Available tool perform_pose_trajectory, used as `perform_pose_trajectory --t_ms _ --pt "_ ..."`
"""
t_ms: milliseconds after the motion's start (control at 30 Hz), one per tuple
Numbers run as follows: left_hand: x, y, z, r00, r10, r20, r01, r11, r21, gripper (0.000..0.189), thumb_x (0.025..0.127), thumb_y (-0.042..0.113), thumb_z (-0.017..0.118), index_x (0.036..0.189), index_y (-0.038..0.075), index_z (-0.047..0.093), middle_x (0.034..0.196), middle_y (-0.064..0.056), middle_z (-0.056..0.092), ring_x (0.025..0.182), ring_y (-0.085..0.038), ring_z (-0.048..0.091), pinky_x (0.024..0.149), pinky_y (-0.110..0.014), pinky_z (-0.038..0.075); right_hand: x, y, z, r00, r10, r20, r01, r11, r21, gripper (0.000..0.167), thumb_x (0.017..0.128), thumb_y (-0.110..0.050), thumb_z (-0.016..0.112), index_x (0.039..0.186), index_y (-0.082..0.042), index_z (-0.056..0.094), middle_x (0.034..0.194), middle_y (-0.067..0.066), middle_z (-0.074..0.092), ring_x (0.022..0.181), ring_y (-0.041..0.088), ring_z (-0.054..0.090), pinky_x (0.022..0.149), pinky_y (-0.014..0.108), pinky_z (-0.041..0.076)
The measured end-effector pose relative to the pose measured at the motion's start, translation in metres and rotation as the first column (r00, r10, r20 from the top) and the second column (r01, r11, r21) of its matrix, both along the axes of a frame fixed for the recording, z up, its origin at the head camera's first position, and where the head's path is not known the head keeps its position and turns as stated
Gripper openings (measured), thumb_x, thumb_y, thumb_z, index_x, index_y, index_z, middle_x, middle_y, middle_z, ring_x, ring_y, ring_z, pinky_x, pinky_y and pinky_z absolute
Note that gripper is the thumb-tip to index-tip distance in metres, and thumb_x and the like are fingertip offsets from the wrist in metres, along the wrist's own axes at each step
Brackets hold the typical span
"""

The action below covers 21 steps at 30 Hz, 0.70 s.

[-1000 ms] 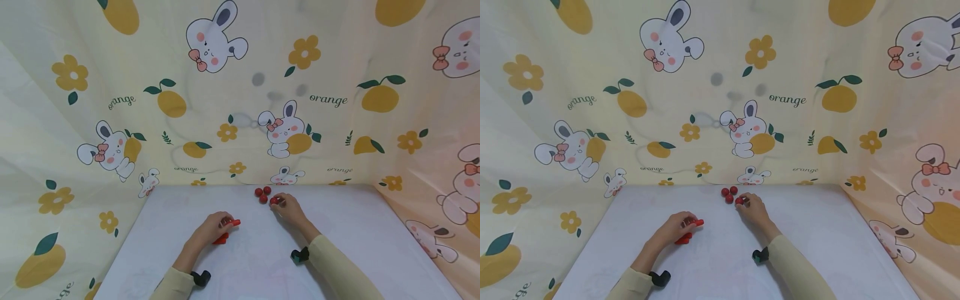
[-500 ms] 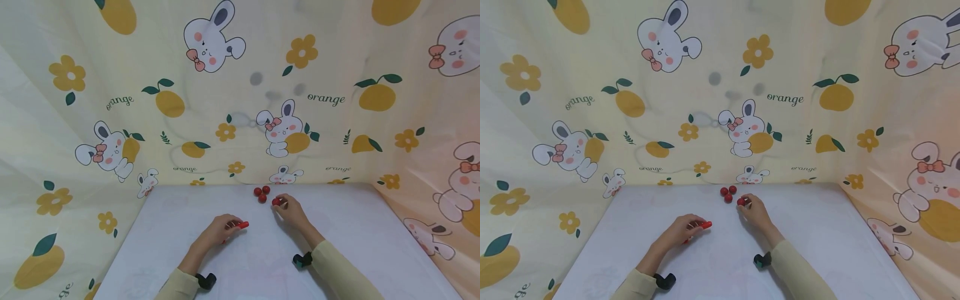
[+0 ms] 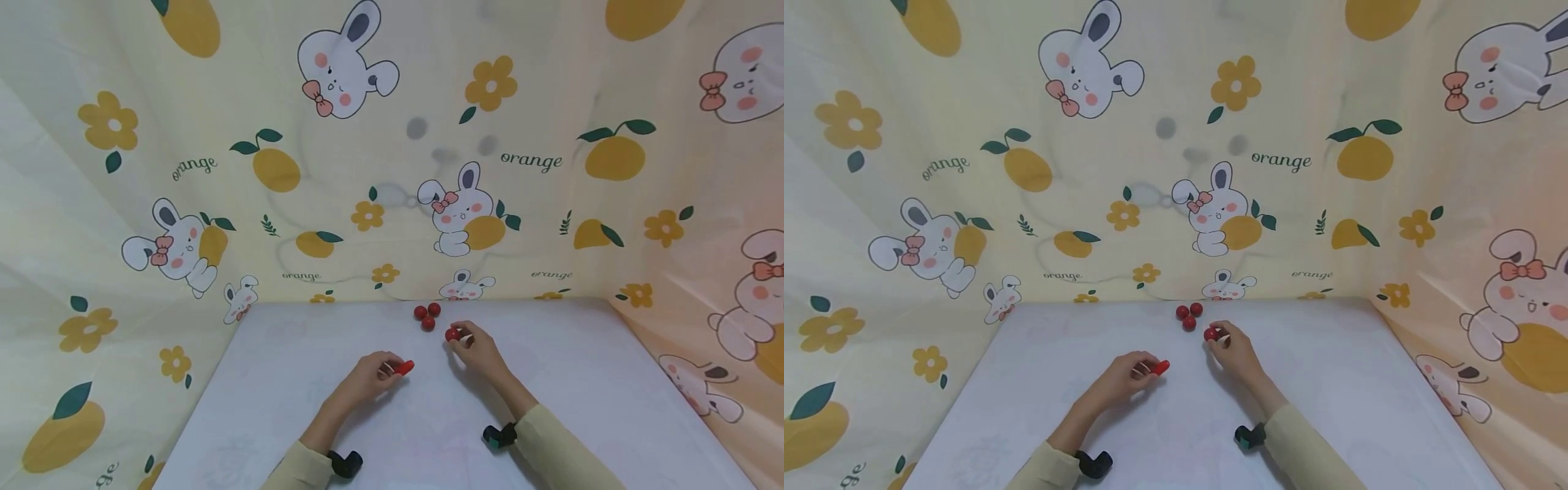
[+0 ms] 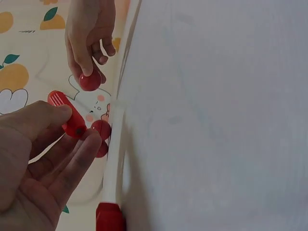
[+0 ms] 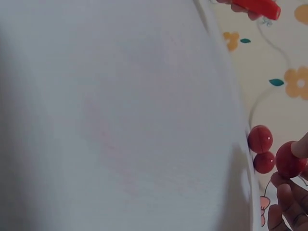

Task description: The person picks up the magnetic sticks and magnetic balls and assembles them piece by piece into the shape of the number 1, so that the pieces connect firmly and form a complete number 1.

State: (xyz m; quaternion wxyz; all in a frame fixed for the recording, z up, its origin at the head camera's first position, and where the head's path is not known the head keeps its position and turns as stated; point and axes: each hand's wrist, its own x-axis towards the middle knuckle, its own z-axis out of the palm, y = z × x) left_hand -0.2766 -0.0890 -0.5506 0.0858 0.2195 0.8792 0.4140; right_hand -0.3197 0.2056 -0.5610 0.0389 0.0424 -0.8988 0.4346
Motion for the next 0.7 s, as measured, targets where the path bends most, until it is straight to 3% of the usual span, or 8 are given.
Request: perform_pose_trajectory --t_ms 267,500,700 --pt "0.005 0.01 -0.003 0.998 0.042 0.044 -0.043 0.999 0.004 0.024 0.099 0.019 0.079 0.122 0.017 0.073 0.103 0.005 0.072 0.092 -0.012 0.065 0.082 -0.03 0.059 0.013 -0.001 0.001 0.999 0.009 0.035 -0.007 0.998 -0.062 0.039 0.1 -0.015 0.075 0.137 -0.009 0.065 0.124 0.014 0.072 0.097 0.024 0.062 0.079 0.03 0.053" --pt "0.01 0.017 -0.004 0.995 0.043 0.086 -0.046 0.998 0.031 0.025 0.099 0.024 0.08 0.121 0.017 0.072 0.1 0.005 0.072 0.088 -0.012 0.065 0.078 -0.029 0.059 0.02 -0.003 -0.001 0.998 0.026 0.055 -0.021 0.996 -0.09 0.038 0.099 -0.018 0.078 0.135 -0.013 0.066 0.122 0.008 0.073 0.097 0.021 0.062 0.081 0.03 0.054" --pt "0.014 0.025 -0.011 0.993 0.047 0.11 -0.052 0.998 0.039 0.023 0.098 0.027 0.082 0.118 0.019 0.072 0.094 0.01 0.072 0.083 -0.01 0.066 0.078 -0.028 0.058 0.027 -0.003 -0.007 0.997 0.063 0.048 -0.055 0.988 -0.146 0.039 0.099 -0.019 0.08 0.134 -0.011 0.066 0.118 0.009 0.074 0.091 0.019 0.065 0.074 0.027 0.055"
